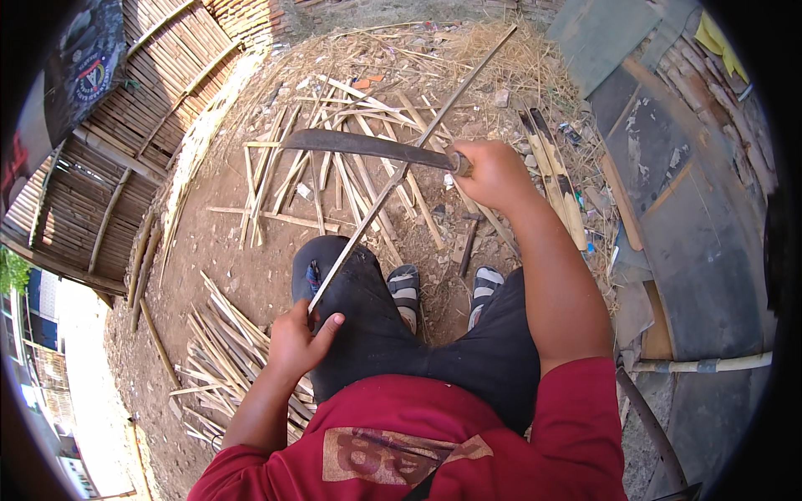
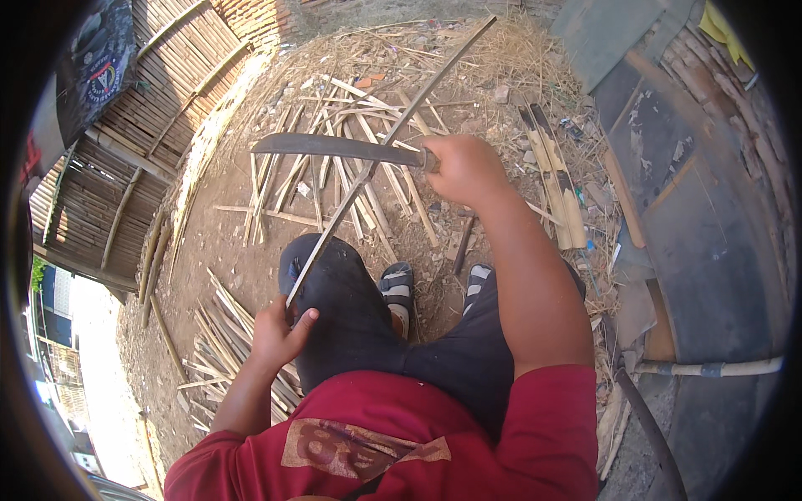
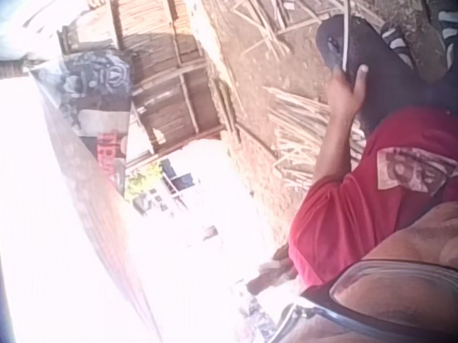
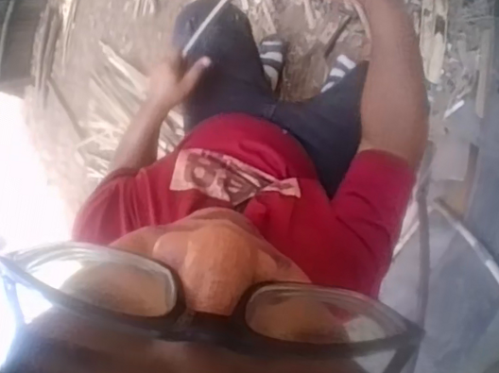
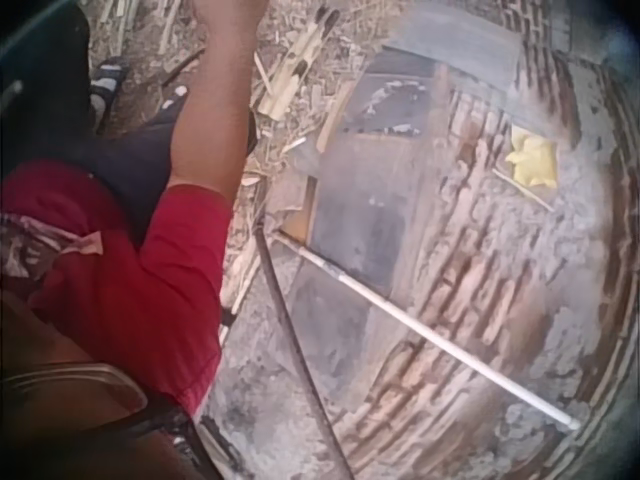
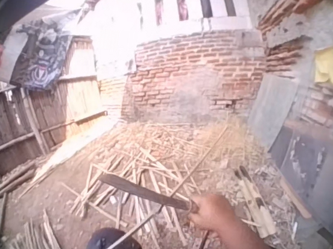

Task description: The person strips layers from a thin piece of bamboo using a large knife by hand.

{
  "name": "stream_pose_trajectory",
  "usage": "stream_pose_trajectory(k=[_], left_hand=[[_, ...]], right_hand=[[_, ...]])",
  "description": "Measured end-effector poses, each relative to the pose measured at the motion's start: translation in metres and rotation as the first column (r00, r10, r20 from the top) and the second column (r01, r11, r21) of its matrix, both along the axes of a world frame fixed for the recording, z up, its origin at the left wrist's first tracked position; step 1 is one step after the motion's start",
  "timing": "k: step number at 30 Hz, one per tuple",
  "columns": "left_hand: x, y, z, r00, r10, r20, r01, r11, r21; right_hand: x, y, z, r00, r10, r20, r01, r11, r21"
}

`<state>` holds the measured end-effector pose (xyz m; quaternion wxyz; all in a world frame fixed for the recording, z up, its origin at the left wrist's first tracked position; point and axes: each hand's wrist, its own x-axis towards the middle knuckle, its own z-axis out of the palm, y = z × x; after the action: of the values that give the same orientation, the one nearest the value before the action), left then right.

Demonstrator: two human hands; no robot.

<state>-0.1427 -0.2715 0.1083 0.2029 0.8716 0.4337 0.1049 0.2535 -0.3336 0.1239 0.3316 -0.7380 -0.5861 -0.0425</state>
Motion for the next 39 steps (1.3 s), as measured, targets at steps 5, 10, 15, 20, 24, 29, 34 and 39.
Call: stream_pose_trajectory(k=[5, 10, 15, 20, 24, 29, 34, 39], left_hand=[[0.002, 0.003, 0.000, 1.000, 0.013, -0.022, -0.013, 1.000, -0.010], [0.005, 0.001, 0.004, 0.997, 0.056, 0.050, -0.053, 0.997, -0.053], [0.005, 0.003, 0.004, 1.000, -0.001, 0.002, 0.001, 1.000, -0.001], [0.014, 0.013, 0.009, 0.998, 0.000, -0.063, -0.002, 1.000, -0.026], [0.012, 0.007, 0.008, 1.000, 0.012, -0.015, -0.013, 0.998, -0.068], [0.008, 0.009, 0.009, 0.999, 0.020, -0.027, -0.022, 0.996, -0.087], [0.002, 0.007, 0.007, 0.997, 0.076, 0.021, -0.073, 0.989, -0.128], [-0.003, 0.009, 0.003, 1.000, 0.026, 0.010, -0.025, 0.999, -0.044]], right_hand=[[-0.023, 0.005, 0.007, 0.983, 0.103, 0.154, -0.089, 0.992, -0.094], [-0.002, 0.005, -0.003, 0.998, -0.015, -0.065, 0.012, 0.999, -0.036], [-0.018, 0.007, 0.009, 0.990, 0.084, 0.109, -0.077, 0.995, -0.068], [-0.021, 0.012, -0.002, 0.995, 0.038, 0.089, -0.027, 0.992, -0.127], [-0.019, 0.008, -0.001, 0.997, 0.024, 0.080, -0.016, 0.994, -0.107], [-0.012, 0.009, -0.001, 0.996, 0.011, 0.091, 0.005, 0.985, -0.172], [0.005, 0.006, 0.003, 0.975, -0.090, -0.203, 0.047, 0.978, -0.204], [-0.003, 0.015, -0.006, 0.996, 0.015, 0.087, -0.007, 0.995, -0.098]])
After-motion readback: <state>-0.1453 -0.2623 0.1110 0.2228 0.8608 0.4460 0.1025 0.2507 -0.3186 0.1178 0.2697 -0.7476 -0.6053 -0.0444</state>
